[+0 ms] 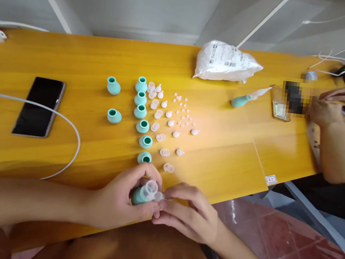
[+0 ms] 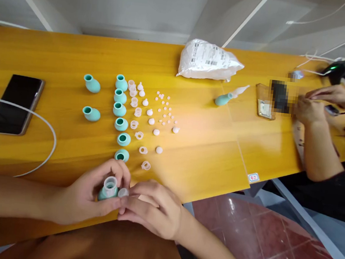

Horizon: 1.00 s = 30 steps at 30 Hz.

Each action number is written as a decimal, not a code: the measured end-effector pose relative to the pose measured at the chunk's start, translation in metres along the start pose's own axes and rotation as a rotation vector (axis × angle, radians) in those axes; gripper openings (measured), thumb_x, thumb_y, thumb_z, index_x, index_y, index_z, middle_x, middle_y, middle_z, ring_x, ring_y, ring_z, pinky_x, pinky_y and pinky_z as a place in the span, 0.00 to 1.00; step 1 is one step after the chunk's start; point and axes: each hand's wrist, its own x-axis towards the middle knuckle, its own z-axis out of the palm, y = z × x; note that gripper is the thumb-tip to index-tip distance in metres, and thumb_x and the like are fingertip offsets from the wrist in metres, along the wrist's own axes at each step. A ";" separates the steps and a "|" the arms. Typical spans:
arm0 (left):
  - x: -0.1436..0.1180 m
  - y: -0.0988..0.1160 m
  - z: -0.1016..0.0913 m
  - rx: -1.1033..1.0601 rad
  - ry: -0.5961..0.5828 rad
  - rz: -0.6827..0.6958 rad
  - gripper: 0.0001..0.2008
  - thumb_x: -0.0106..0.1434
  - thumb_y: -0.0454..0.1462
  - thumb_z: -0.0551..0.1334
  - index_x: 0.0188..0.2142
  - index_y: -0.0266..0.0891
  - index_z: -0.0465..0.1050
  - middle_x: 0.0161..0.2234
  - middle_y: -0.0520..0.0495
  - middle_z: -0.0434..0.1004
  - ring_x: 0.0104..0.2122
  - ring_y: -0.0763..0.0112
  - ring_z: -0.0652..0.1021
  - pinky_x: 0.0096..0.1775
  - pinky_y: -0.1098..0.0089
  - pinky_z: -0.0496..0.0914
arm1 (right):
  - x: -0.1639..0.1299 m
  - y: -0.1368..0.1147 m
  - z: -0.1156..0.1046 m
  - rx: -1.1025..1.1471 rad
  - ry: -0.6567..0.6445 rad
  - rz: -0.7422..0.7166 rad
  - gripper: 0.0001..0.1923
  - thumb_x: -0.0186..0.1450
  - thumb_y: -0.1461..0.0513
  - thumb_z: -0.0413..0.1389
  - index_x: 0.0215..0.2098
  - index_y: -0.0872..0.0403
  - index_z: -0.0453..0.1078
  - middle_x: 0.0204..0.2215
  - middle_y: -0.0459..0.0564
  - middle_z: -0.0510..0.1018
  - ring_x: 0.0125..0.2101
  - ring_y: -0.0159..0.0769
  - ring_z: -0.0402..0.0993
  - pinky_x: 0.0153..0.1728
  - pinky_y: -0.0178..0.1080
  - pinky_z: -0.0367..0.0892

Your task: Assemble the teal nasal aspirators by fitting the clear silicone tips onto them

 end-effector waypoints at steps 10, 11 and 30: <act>0.005 -0.002 -0.003 0.127 -0.010 -0.104 0.14 0.74 0.43 0.72 0.44 0.42 0.69 0.45 0.49 0.79 0.43 0.66 0.78 0.48 0.65 0.71 | -0.001 -0.001 0.009 0.136 0.223 0.136 0.19 0.69 0.75 0.64 0.54 0.53 0.79 0.42 0.53 0.82 0.38 0.39 0.83 0.36 0.43 0.82; 0.005 -0.003 -0.002 0.150 -0.004 -0.117 0.13 0.74 0.43 0.72 0.44 0.42 0.70 0.46 0.49 0.79 0.44 0.66 0.78 0.49 0.65 0.71 | 0.000 -0.002 0.005 0.129 0.236 0.147 0.19 0.68 0.75 0.63 0.53 0.52 0.79 0.41 0.52 0.83 0.37 0.40 0.83 0.35 0.44 0.81; 0.002 0.000 -0.002 0.275 -0.068 0.015 0.09 0.77 0.40 0.66 0.53 0.41 0.80 0.49 0.43 0.80 0.46 0.65 0.80 0.52 0.67 0.77 | 0.002 0.072 -0.054 -0.550 0.282 0.438 0.17 0.80 0.62 0.62 0.65 0.49 0.75 0.50 0.56 0.85 0.40 0.42 0.84 0.44 0.49 0.82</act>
